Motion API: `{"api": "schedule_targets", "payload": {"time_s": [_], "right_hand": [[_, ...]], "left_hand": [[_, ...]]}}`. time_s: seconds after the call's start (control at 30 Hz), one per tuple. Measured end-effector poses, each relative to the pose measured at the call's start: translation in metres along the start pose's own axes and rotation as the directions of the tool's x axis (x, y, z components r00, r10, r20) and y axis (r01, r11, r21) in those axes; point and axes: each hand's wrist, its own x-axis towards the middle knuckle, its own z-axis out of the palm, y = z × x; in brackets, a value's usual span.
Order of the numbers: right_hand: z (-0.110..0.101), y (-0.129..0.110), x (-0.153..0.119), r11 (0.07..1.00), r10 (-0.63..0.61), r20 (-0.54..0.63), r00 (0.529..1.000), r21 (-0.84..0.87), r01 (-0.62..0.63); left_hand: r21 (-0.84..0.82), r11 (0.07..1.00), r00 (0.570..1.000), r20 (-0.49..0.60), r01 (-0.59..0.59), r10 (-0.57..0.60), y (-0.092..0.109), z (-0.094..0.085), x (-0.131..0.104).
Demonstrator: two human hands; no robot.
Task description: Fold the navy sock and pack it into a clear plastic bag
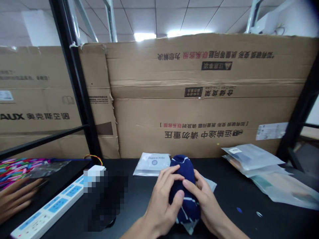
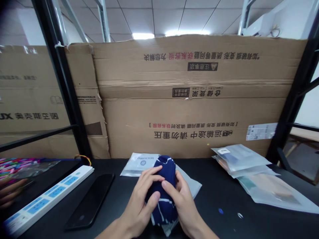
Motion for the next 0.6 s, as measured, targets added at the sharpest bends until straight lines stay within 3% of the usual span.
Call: {"api": "schedule_targets", "payload": {"time_s": [0.07, 0.13, 0.2, 0.33, 0.43, 0.6], "right_hand": [[0.000, -0.003, 0.001, 0.995, 0.067, -0.048, 0.997, 0.073, -0.063], [-0.001, -0.006, 0.002, 0.986, 0.112, -0.076, 0.991, 0.129, -0.102], [-0.001, -0.008, 0.003, 0.976, 0.146, -0.081, 0.986, 0.175, -0.130], [-0.003, -0.006, 0.006, 0.958, 0.187, -0.109, 0.976, 0.240, -0.156], [-0.005, -0.005, 0.009, 0.948, 0.214, -0.142, 0.967, 0.269, -0.170], [-0.009, -0.003, 0.011, 0.936, 0.248, -0.157, 0.956, 0.293, -0.195]], "left_hand": [[-0.055, 0.998, 0.999, -0.023, 0.029, -0.031, 0.000, 0.000, 0.002], [-0.148, 0.985, 0.987, -0.121, 0.085, -0.103, -0.003, 0.002, 0.004], [-0.301, 0.938, 0.946, -0.216, 0.171, -0.242, -0.011, 0.005, 0.008], [-0.711, 0.648, 0.806, -0.198, 0.274, -0.558, -0.034, 0.007, 0.017], [-0.842, 0.473, 0.741, -0.140, 0.260, -0.657, -0.048, 0.002, 0.020], [-0.884, 0.411, 0.754, -0.110, 0.224, -0.648, -0.054, -0.007, 0.020]]}}
